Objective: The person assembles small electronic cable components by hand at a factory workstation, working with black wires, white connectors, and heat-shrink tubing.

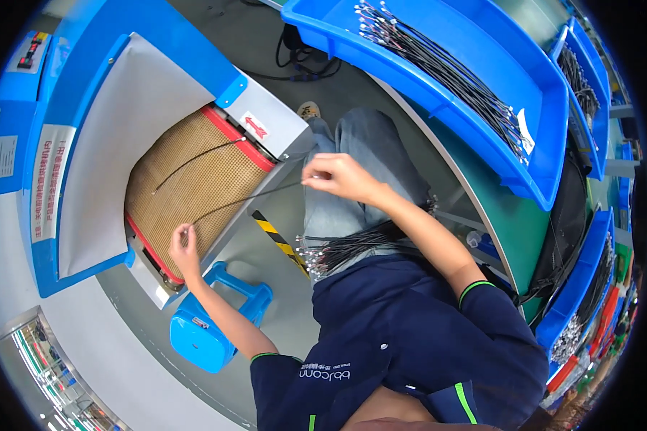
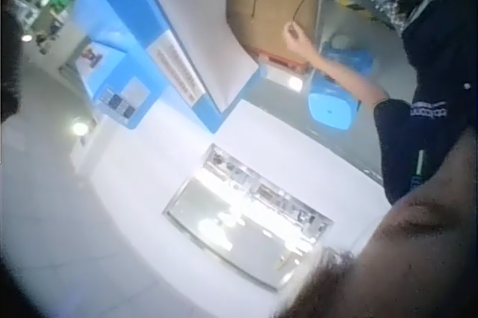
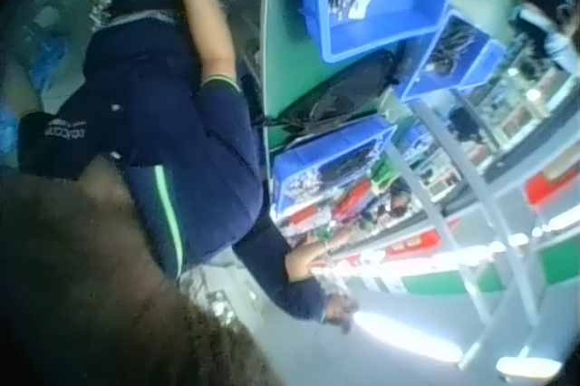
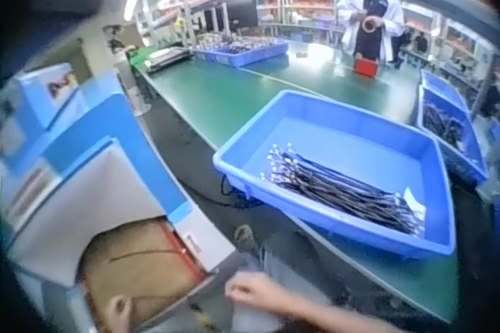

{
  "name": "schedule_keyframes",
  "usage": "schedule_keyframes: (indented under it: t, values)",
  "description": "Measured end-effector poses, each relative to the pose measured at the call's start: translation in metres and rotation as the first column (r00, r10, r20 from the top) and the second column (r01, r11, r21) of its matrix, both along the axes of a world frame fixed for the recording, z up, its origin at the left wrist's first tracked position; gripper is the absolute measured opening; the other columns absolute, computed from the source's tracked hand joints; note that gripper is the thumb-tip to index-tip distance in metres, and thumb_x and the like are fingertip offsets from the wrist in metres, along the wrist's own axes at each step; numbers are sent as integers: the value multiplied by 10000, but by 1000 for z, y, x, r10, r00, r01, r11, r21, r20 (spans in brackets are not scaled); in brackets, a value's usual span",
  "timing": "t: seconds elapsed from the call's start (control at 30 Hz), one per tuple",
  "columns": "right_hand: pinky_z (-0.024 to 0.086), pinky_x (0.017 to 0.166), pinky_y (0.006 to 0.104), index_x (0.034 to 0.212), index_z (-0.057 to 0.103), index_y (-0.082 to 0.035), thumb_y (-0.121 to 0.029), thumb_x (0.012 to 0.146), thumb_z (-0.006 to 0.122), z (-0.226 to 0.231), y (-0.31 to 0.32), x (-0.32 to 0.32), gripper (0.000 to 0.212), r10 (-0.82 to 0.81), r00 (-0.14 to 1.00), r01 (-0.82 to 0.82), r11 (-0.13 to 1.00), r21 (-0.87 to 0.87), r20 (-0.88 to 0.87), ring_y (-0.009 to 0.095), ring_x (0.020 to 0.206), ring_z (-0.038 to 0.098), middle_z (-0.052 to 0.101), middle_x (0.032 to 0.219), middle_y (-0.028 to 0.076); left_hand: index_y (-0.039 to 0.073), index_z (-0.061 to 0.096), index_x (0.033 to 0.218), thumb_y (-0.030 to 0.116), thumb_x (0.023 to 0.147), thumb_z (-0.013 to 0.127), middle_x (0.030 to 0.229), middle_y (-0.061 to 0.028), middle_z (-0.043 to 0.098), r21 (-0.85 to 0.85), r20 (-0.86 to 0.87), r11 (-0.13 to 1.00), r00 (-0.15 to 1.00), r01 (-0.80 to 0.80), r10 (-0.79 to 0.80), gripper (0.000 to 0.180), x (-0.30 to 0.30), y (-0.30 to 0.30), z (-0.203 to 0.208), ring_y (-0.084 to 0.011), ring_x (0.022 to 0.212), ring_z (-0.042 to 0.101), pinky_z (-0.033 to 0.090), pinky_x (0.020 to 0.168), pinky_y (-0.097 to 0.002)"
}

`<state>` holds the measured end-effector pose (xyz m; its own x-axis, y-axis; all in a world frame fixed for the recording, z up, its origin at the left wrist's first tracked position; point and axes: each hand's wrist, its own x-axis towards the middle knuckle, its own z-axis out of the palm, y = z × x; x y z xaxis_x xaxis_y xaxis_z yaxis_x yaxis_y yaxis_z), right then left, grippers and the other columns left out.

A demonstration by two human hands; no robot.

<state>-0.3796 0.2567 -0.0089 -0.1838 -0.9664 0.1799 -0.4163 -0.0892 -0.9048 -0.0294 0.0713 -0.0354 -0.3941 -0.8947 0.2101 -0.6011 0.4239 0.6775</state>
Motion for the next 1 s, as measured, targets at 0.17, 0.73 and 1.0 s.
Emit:
schedule_keyframes:
  t: [0.17,0.73,1.0]
  values:
    - [475,619,304,853,638,-3,-123,757,681,-3,-71,49,160,-95,957,66,991,114,273,196,655,607,628,734,112,-11,619,916,74,853,610,947,-113,652,33,-48,998,997,-51,53,106,27,-59,8,-214,895,612,456,839,-299]
    - [473,746,415,845,640,-28,-242,745,694,-25,78,6,243,412,906,-208,635,744,-97,320,863,618,657,833,152,7,567,1130,123,883,583,1202,-140,535,-258,14,962,995,-90,97,273,9,-58,5,-282,1142,494,367,992,-370]
    - [452,716,404,789,601,-25,-203,732,700,-31,96,-11,211,217,975,-126,734,667,-55,322,810,604,633,794,146,47,611,1033,68,858,578,1102,-104,595,88,-97,956,958,279,-270,179,-98,72,-5,-260,1066,543,408,934,-353]
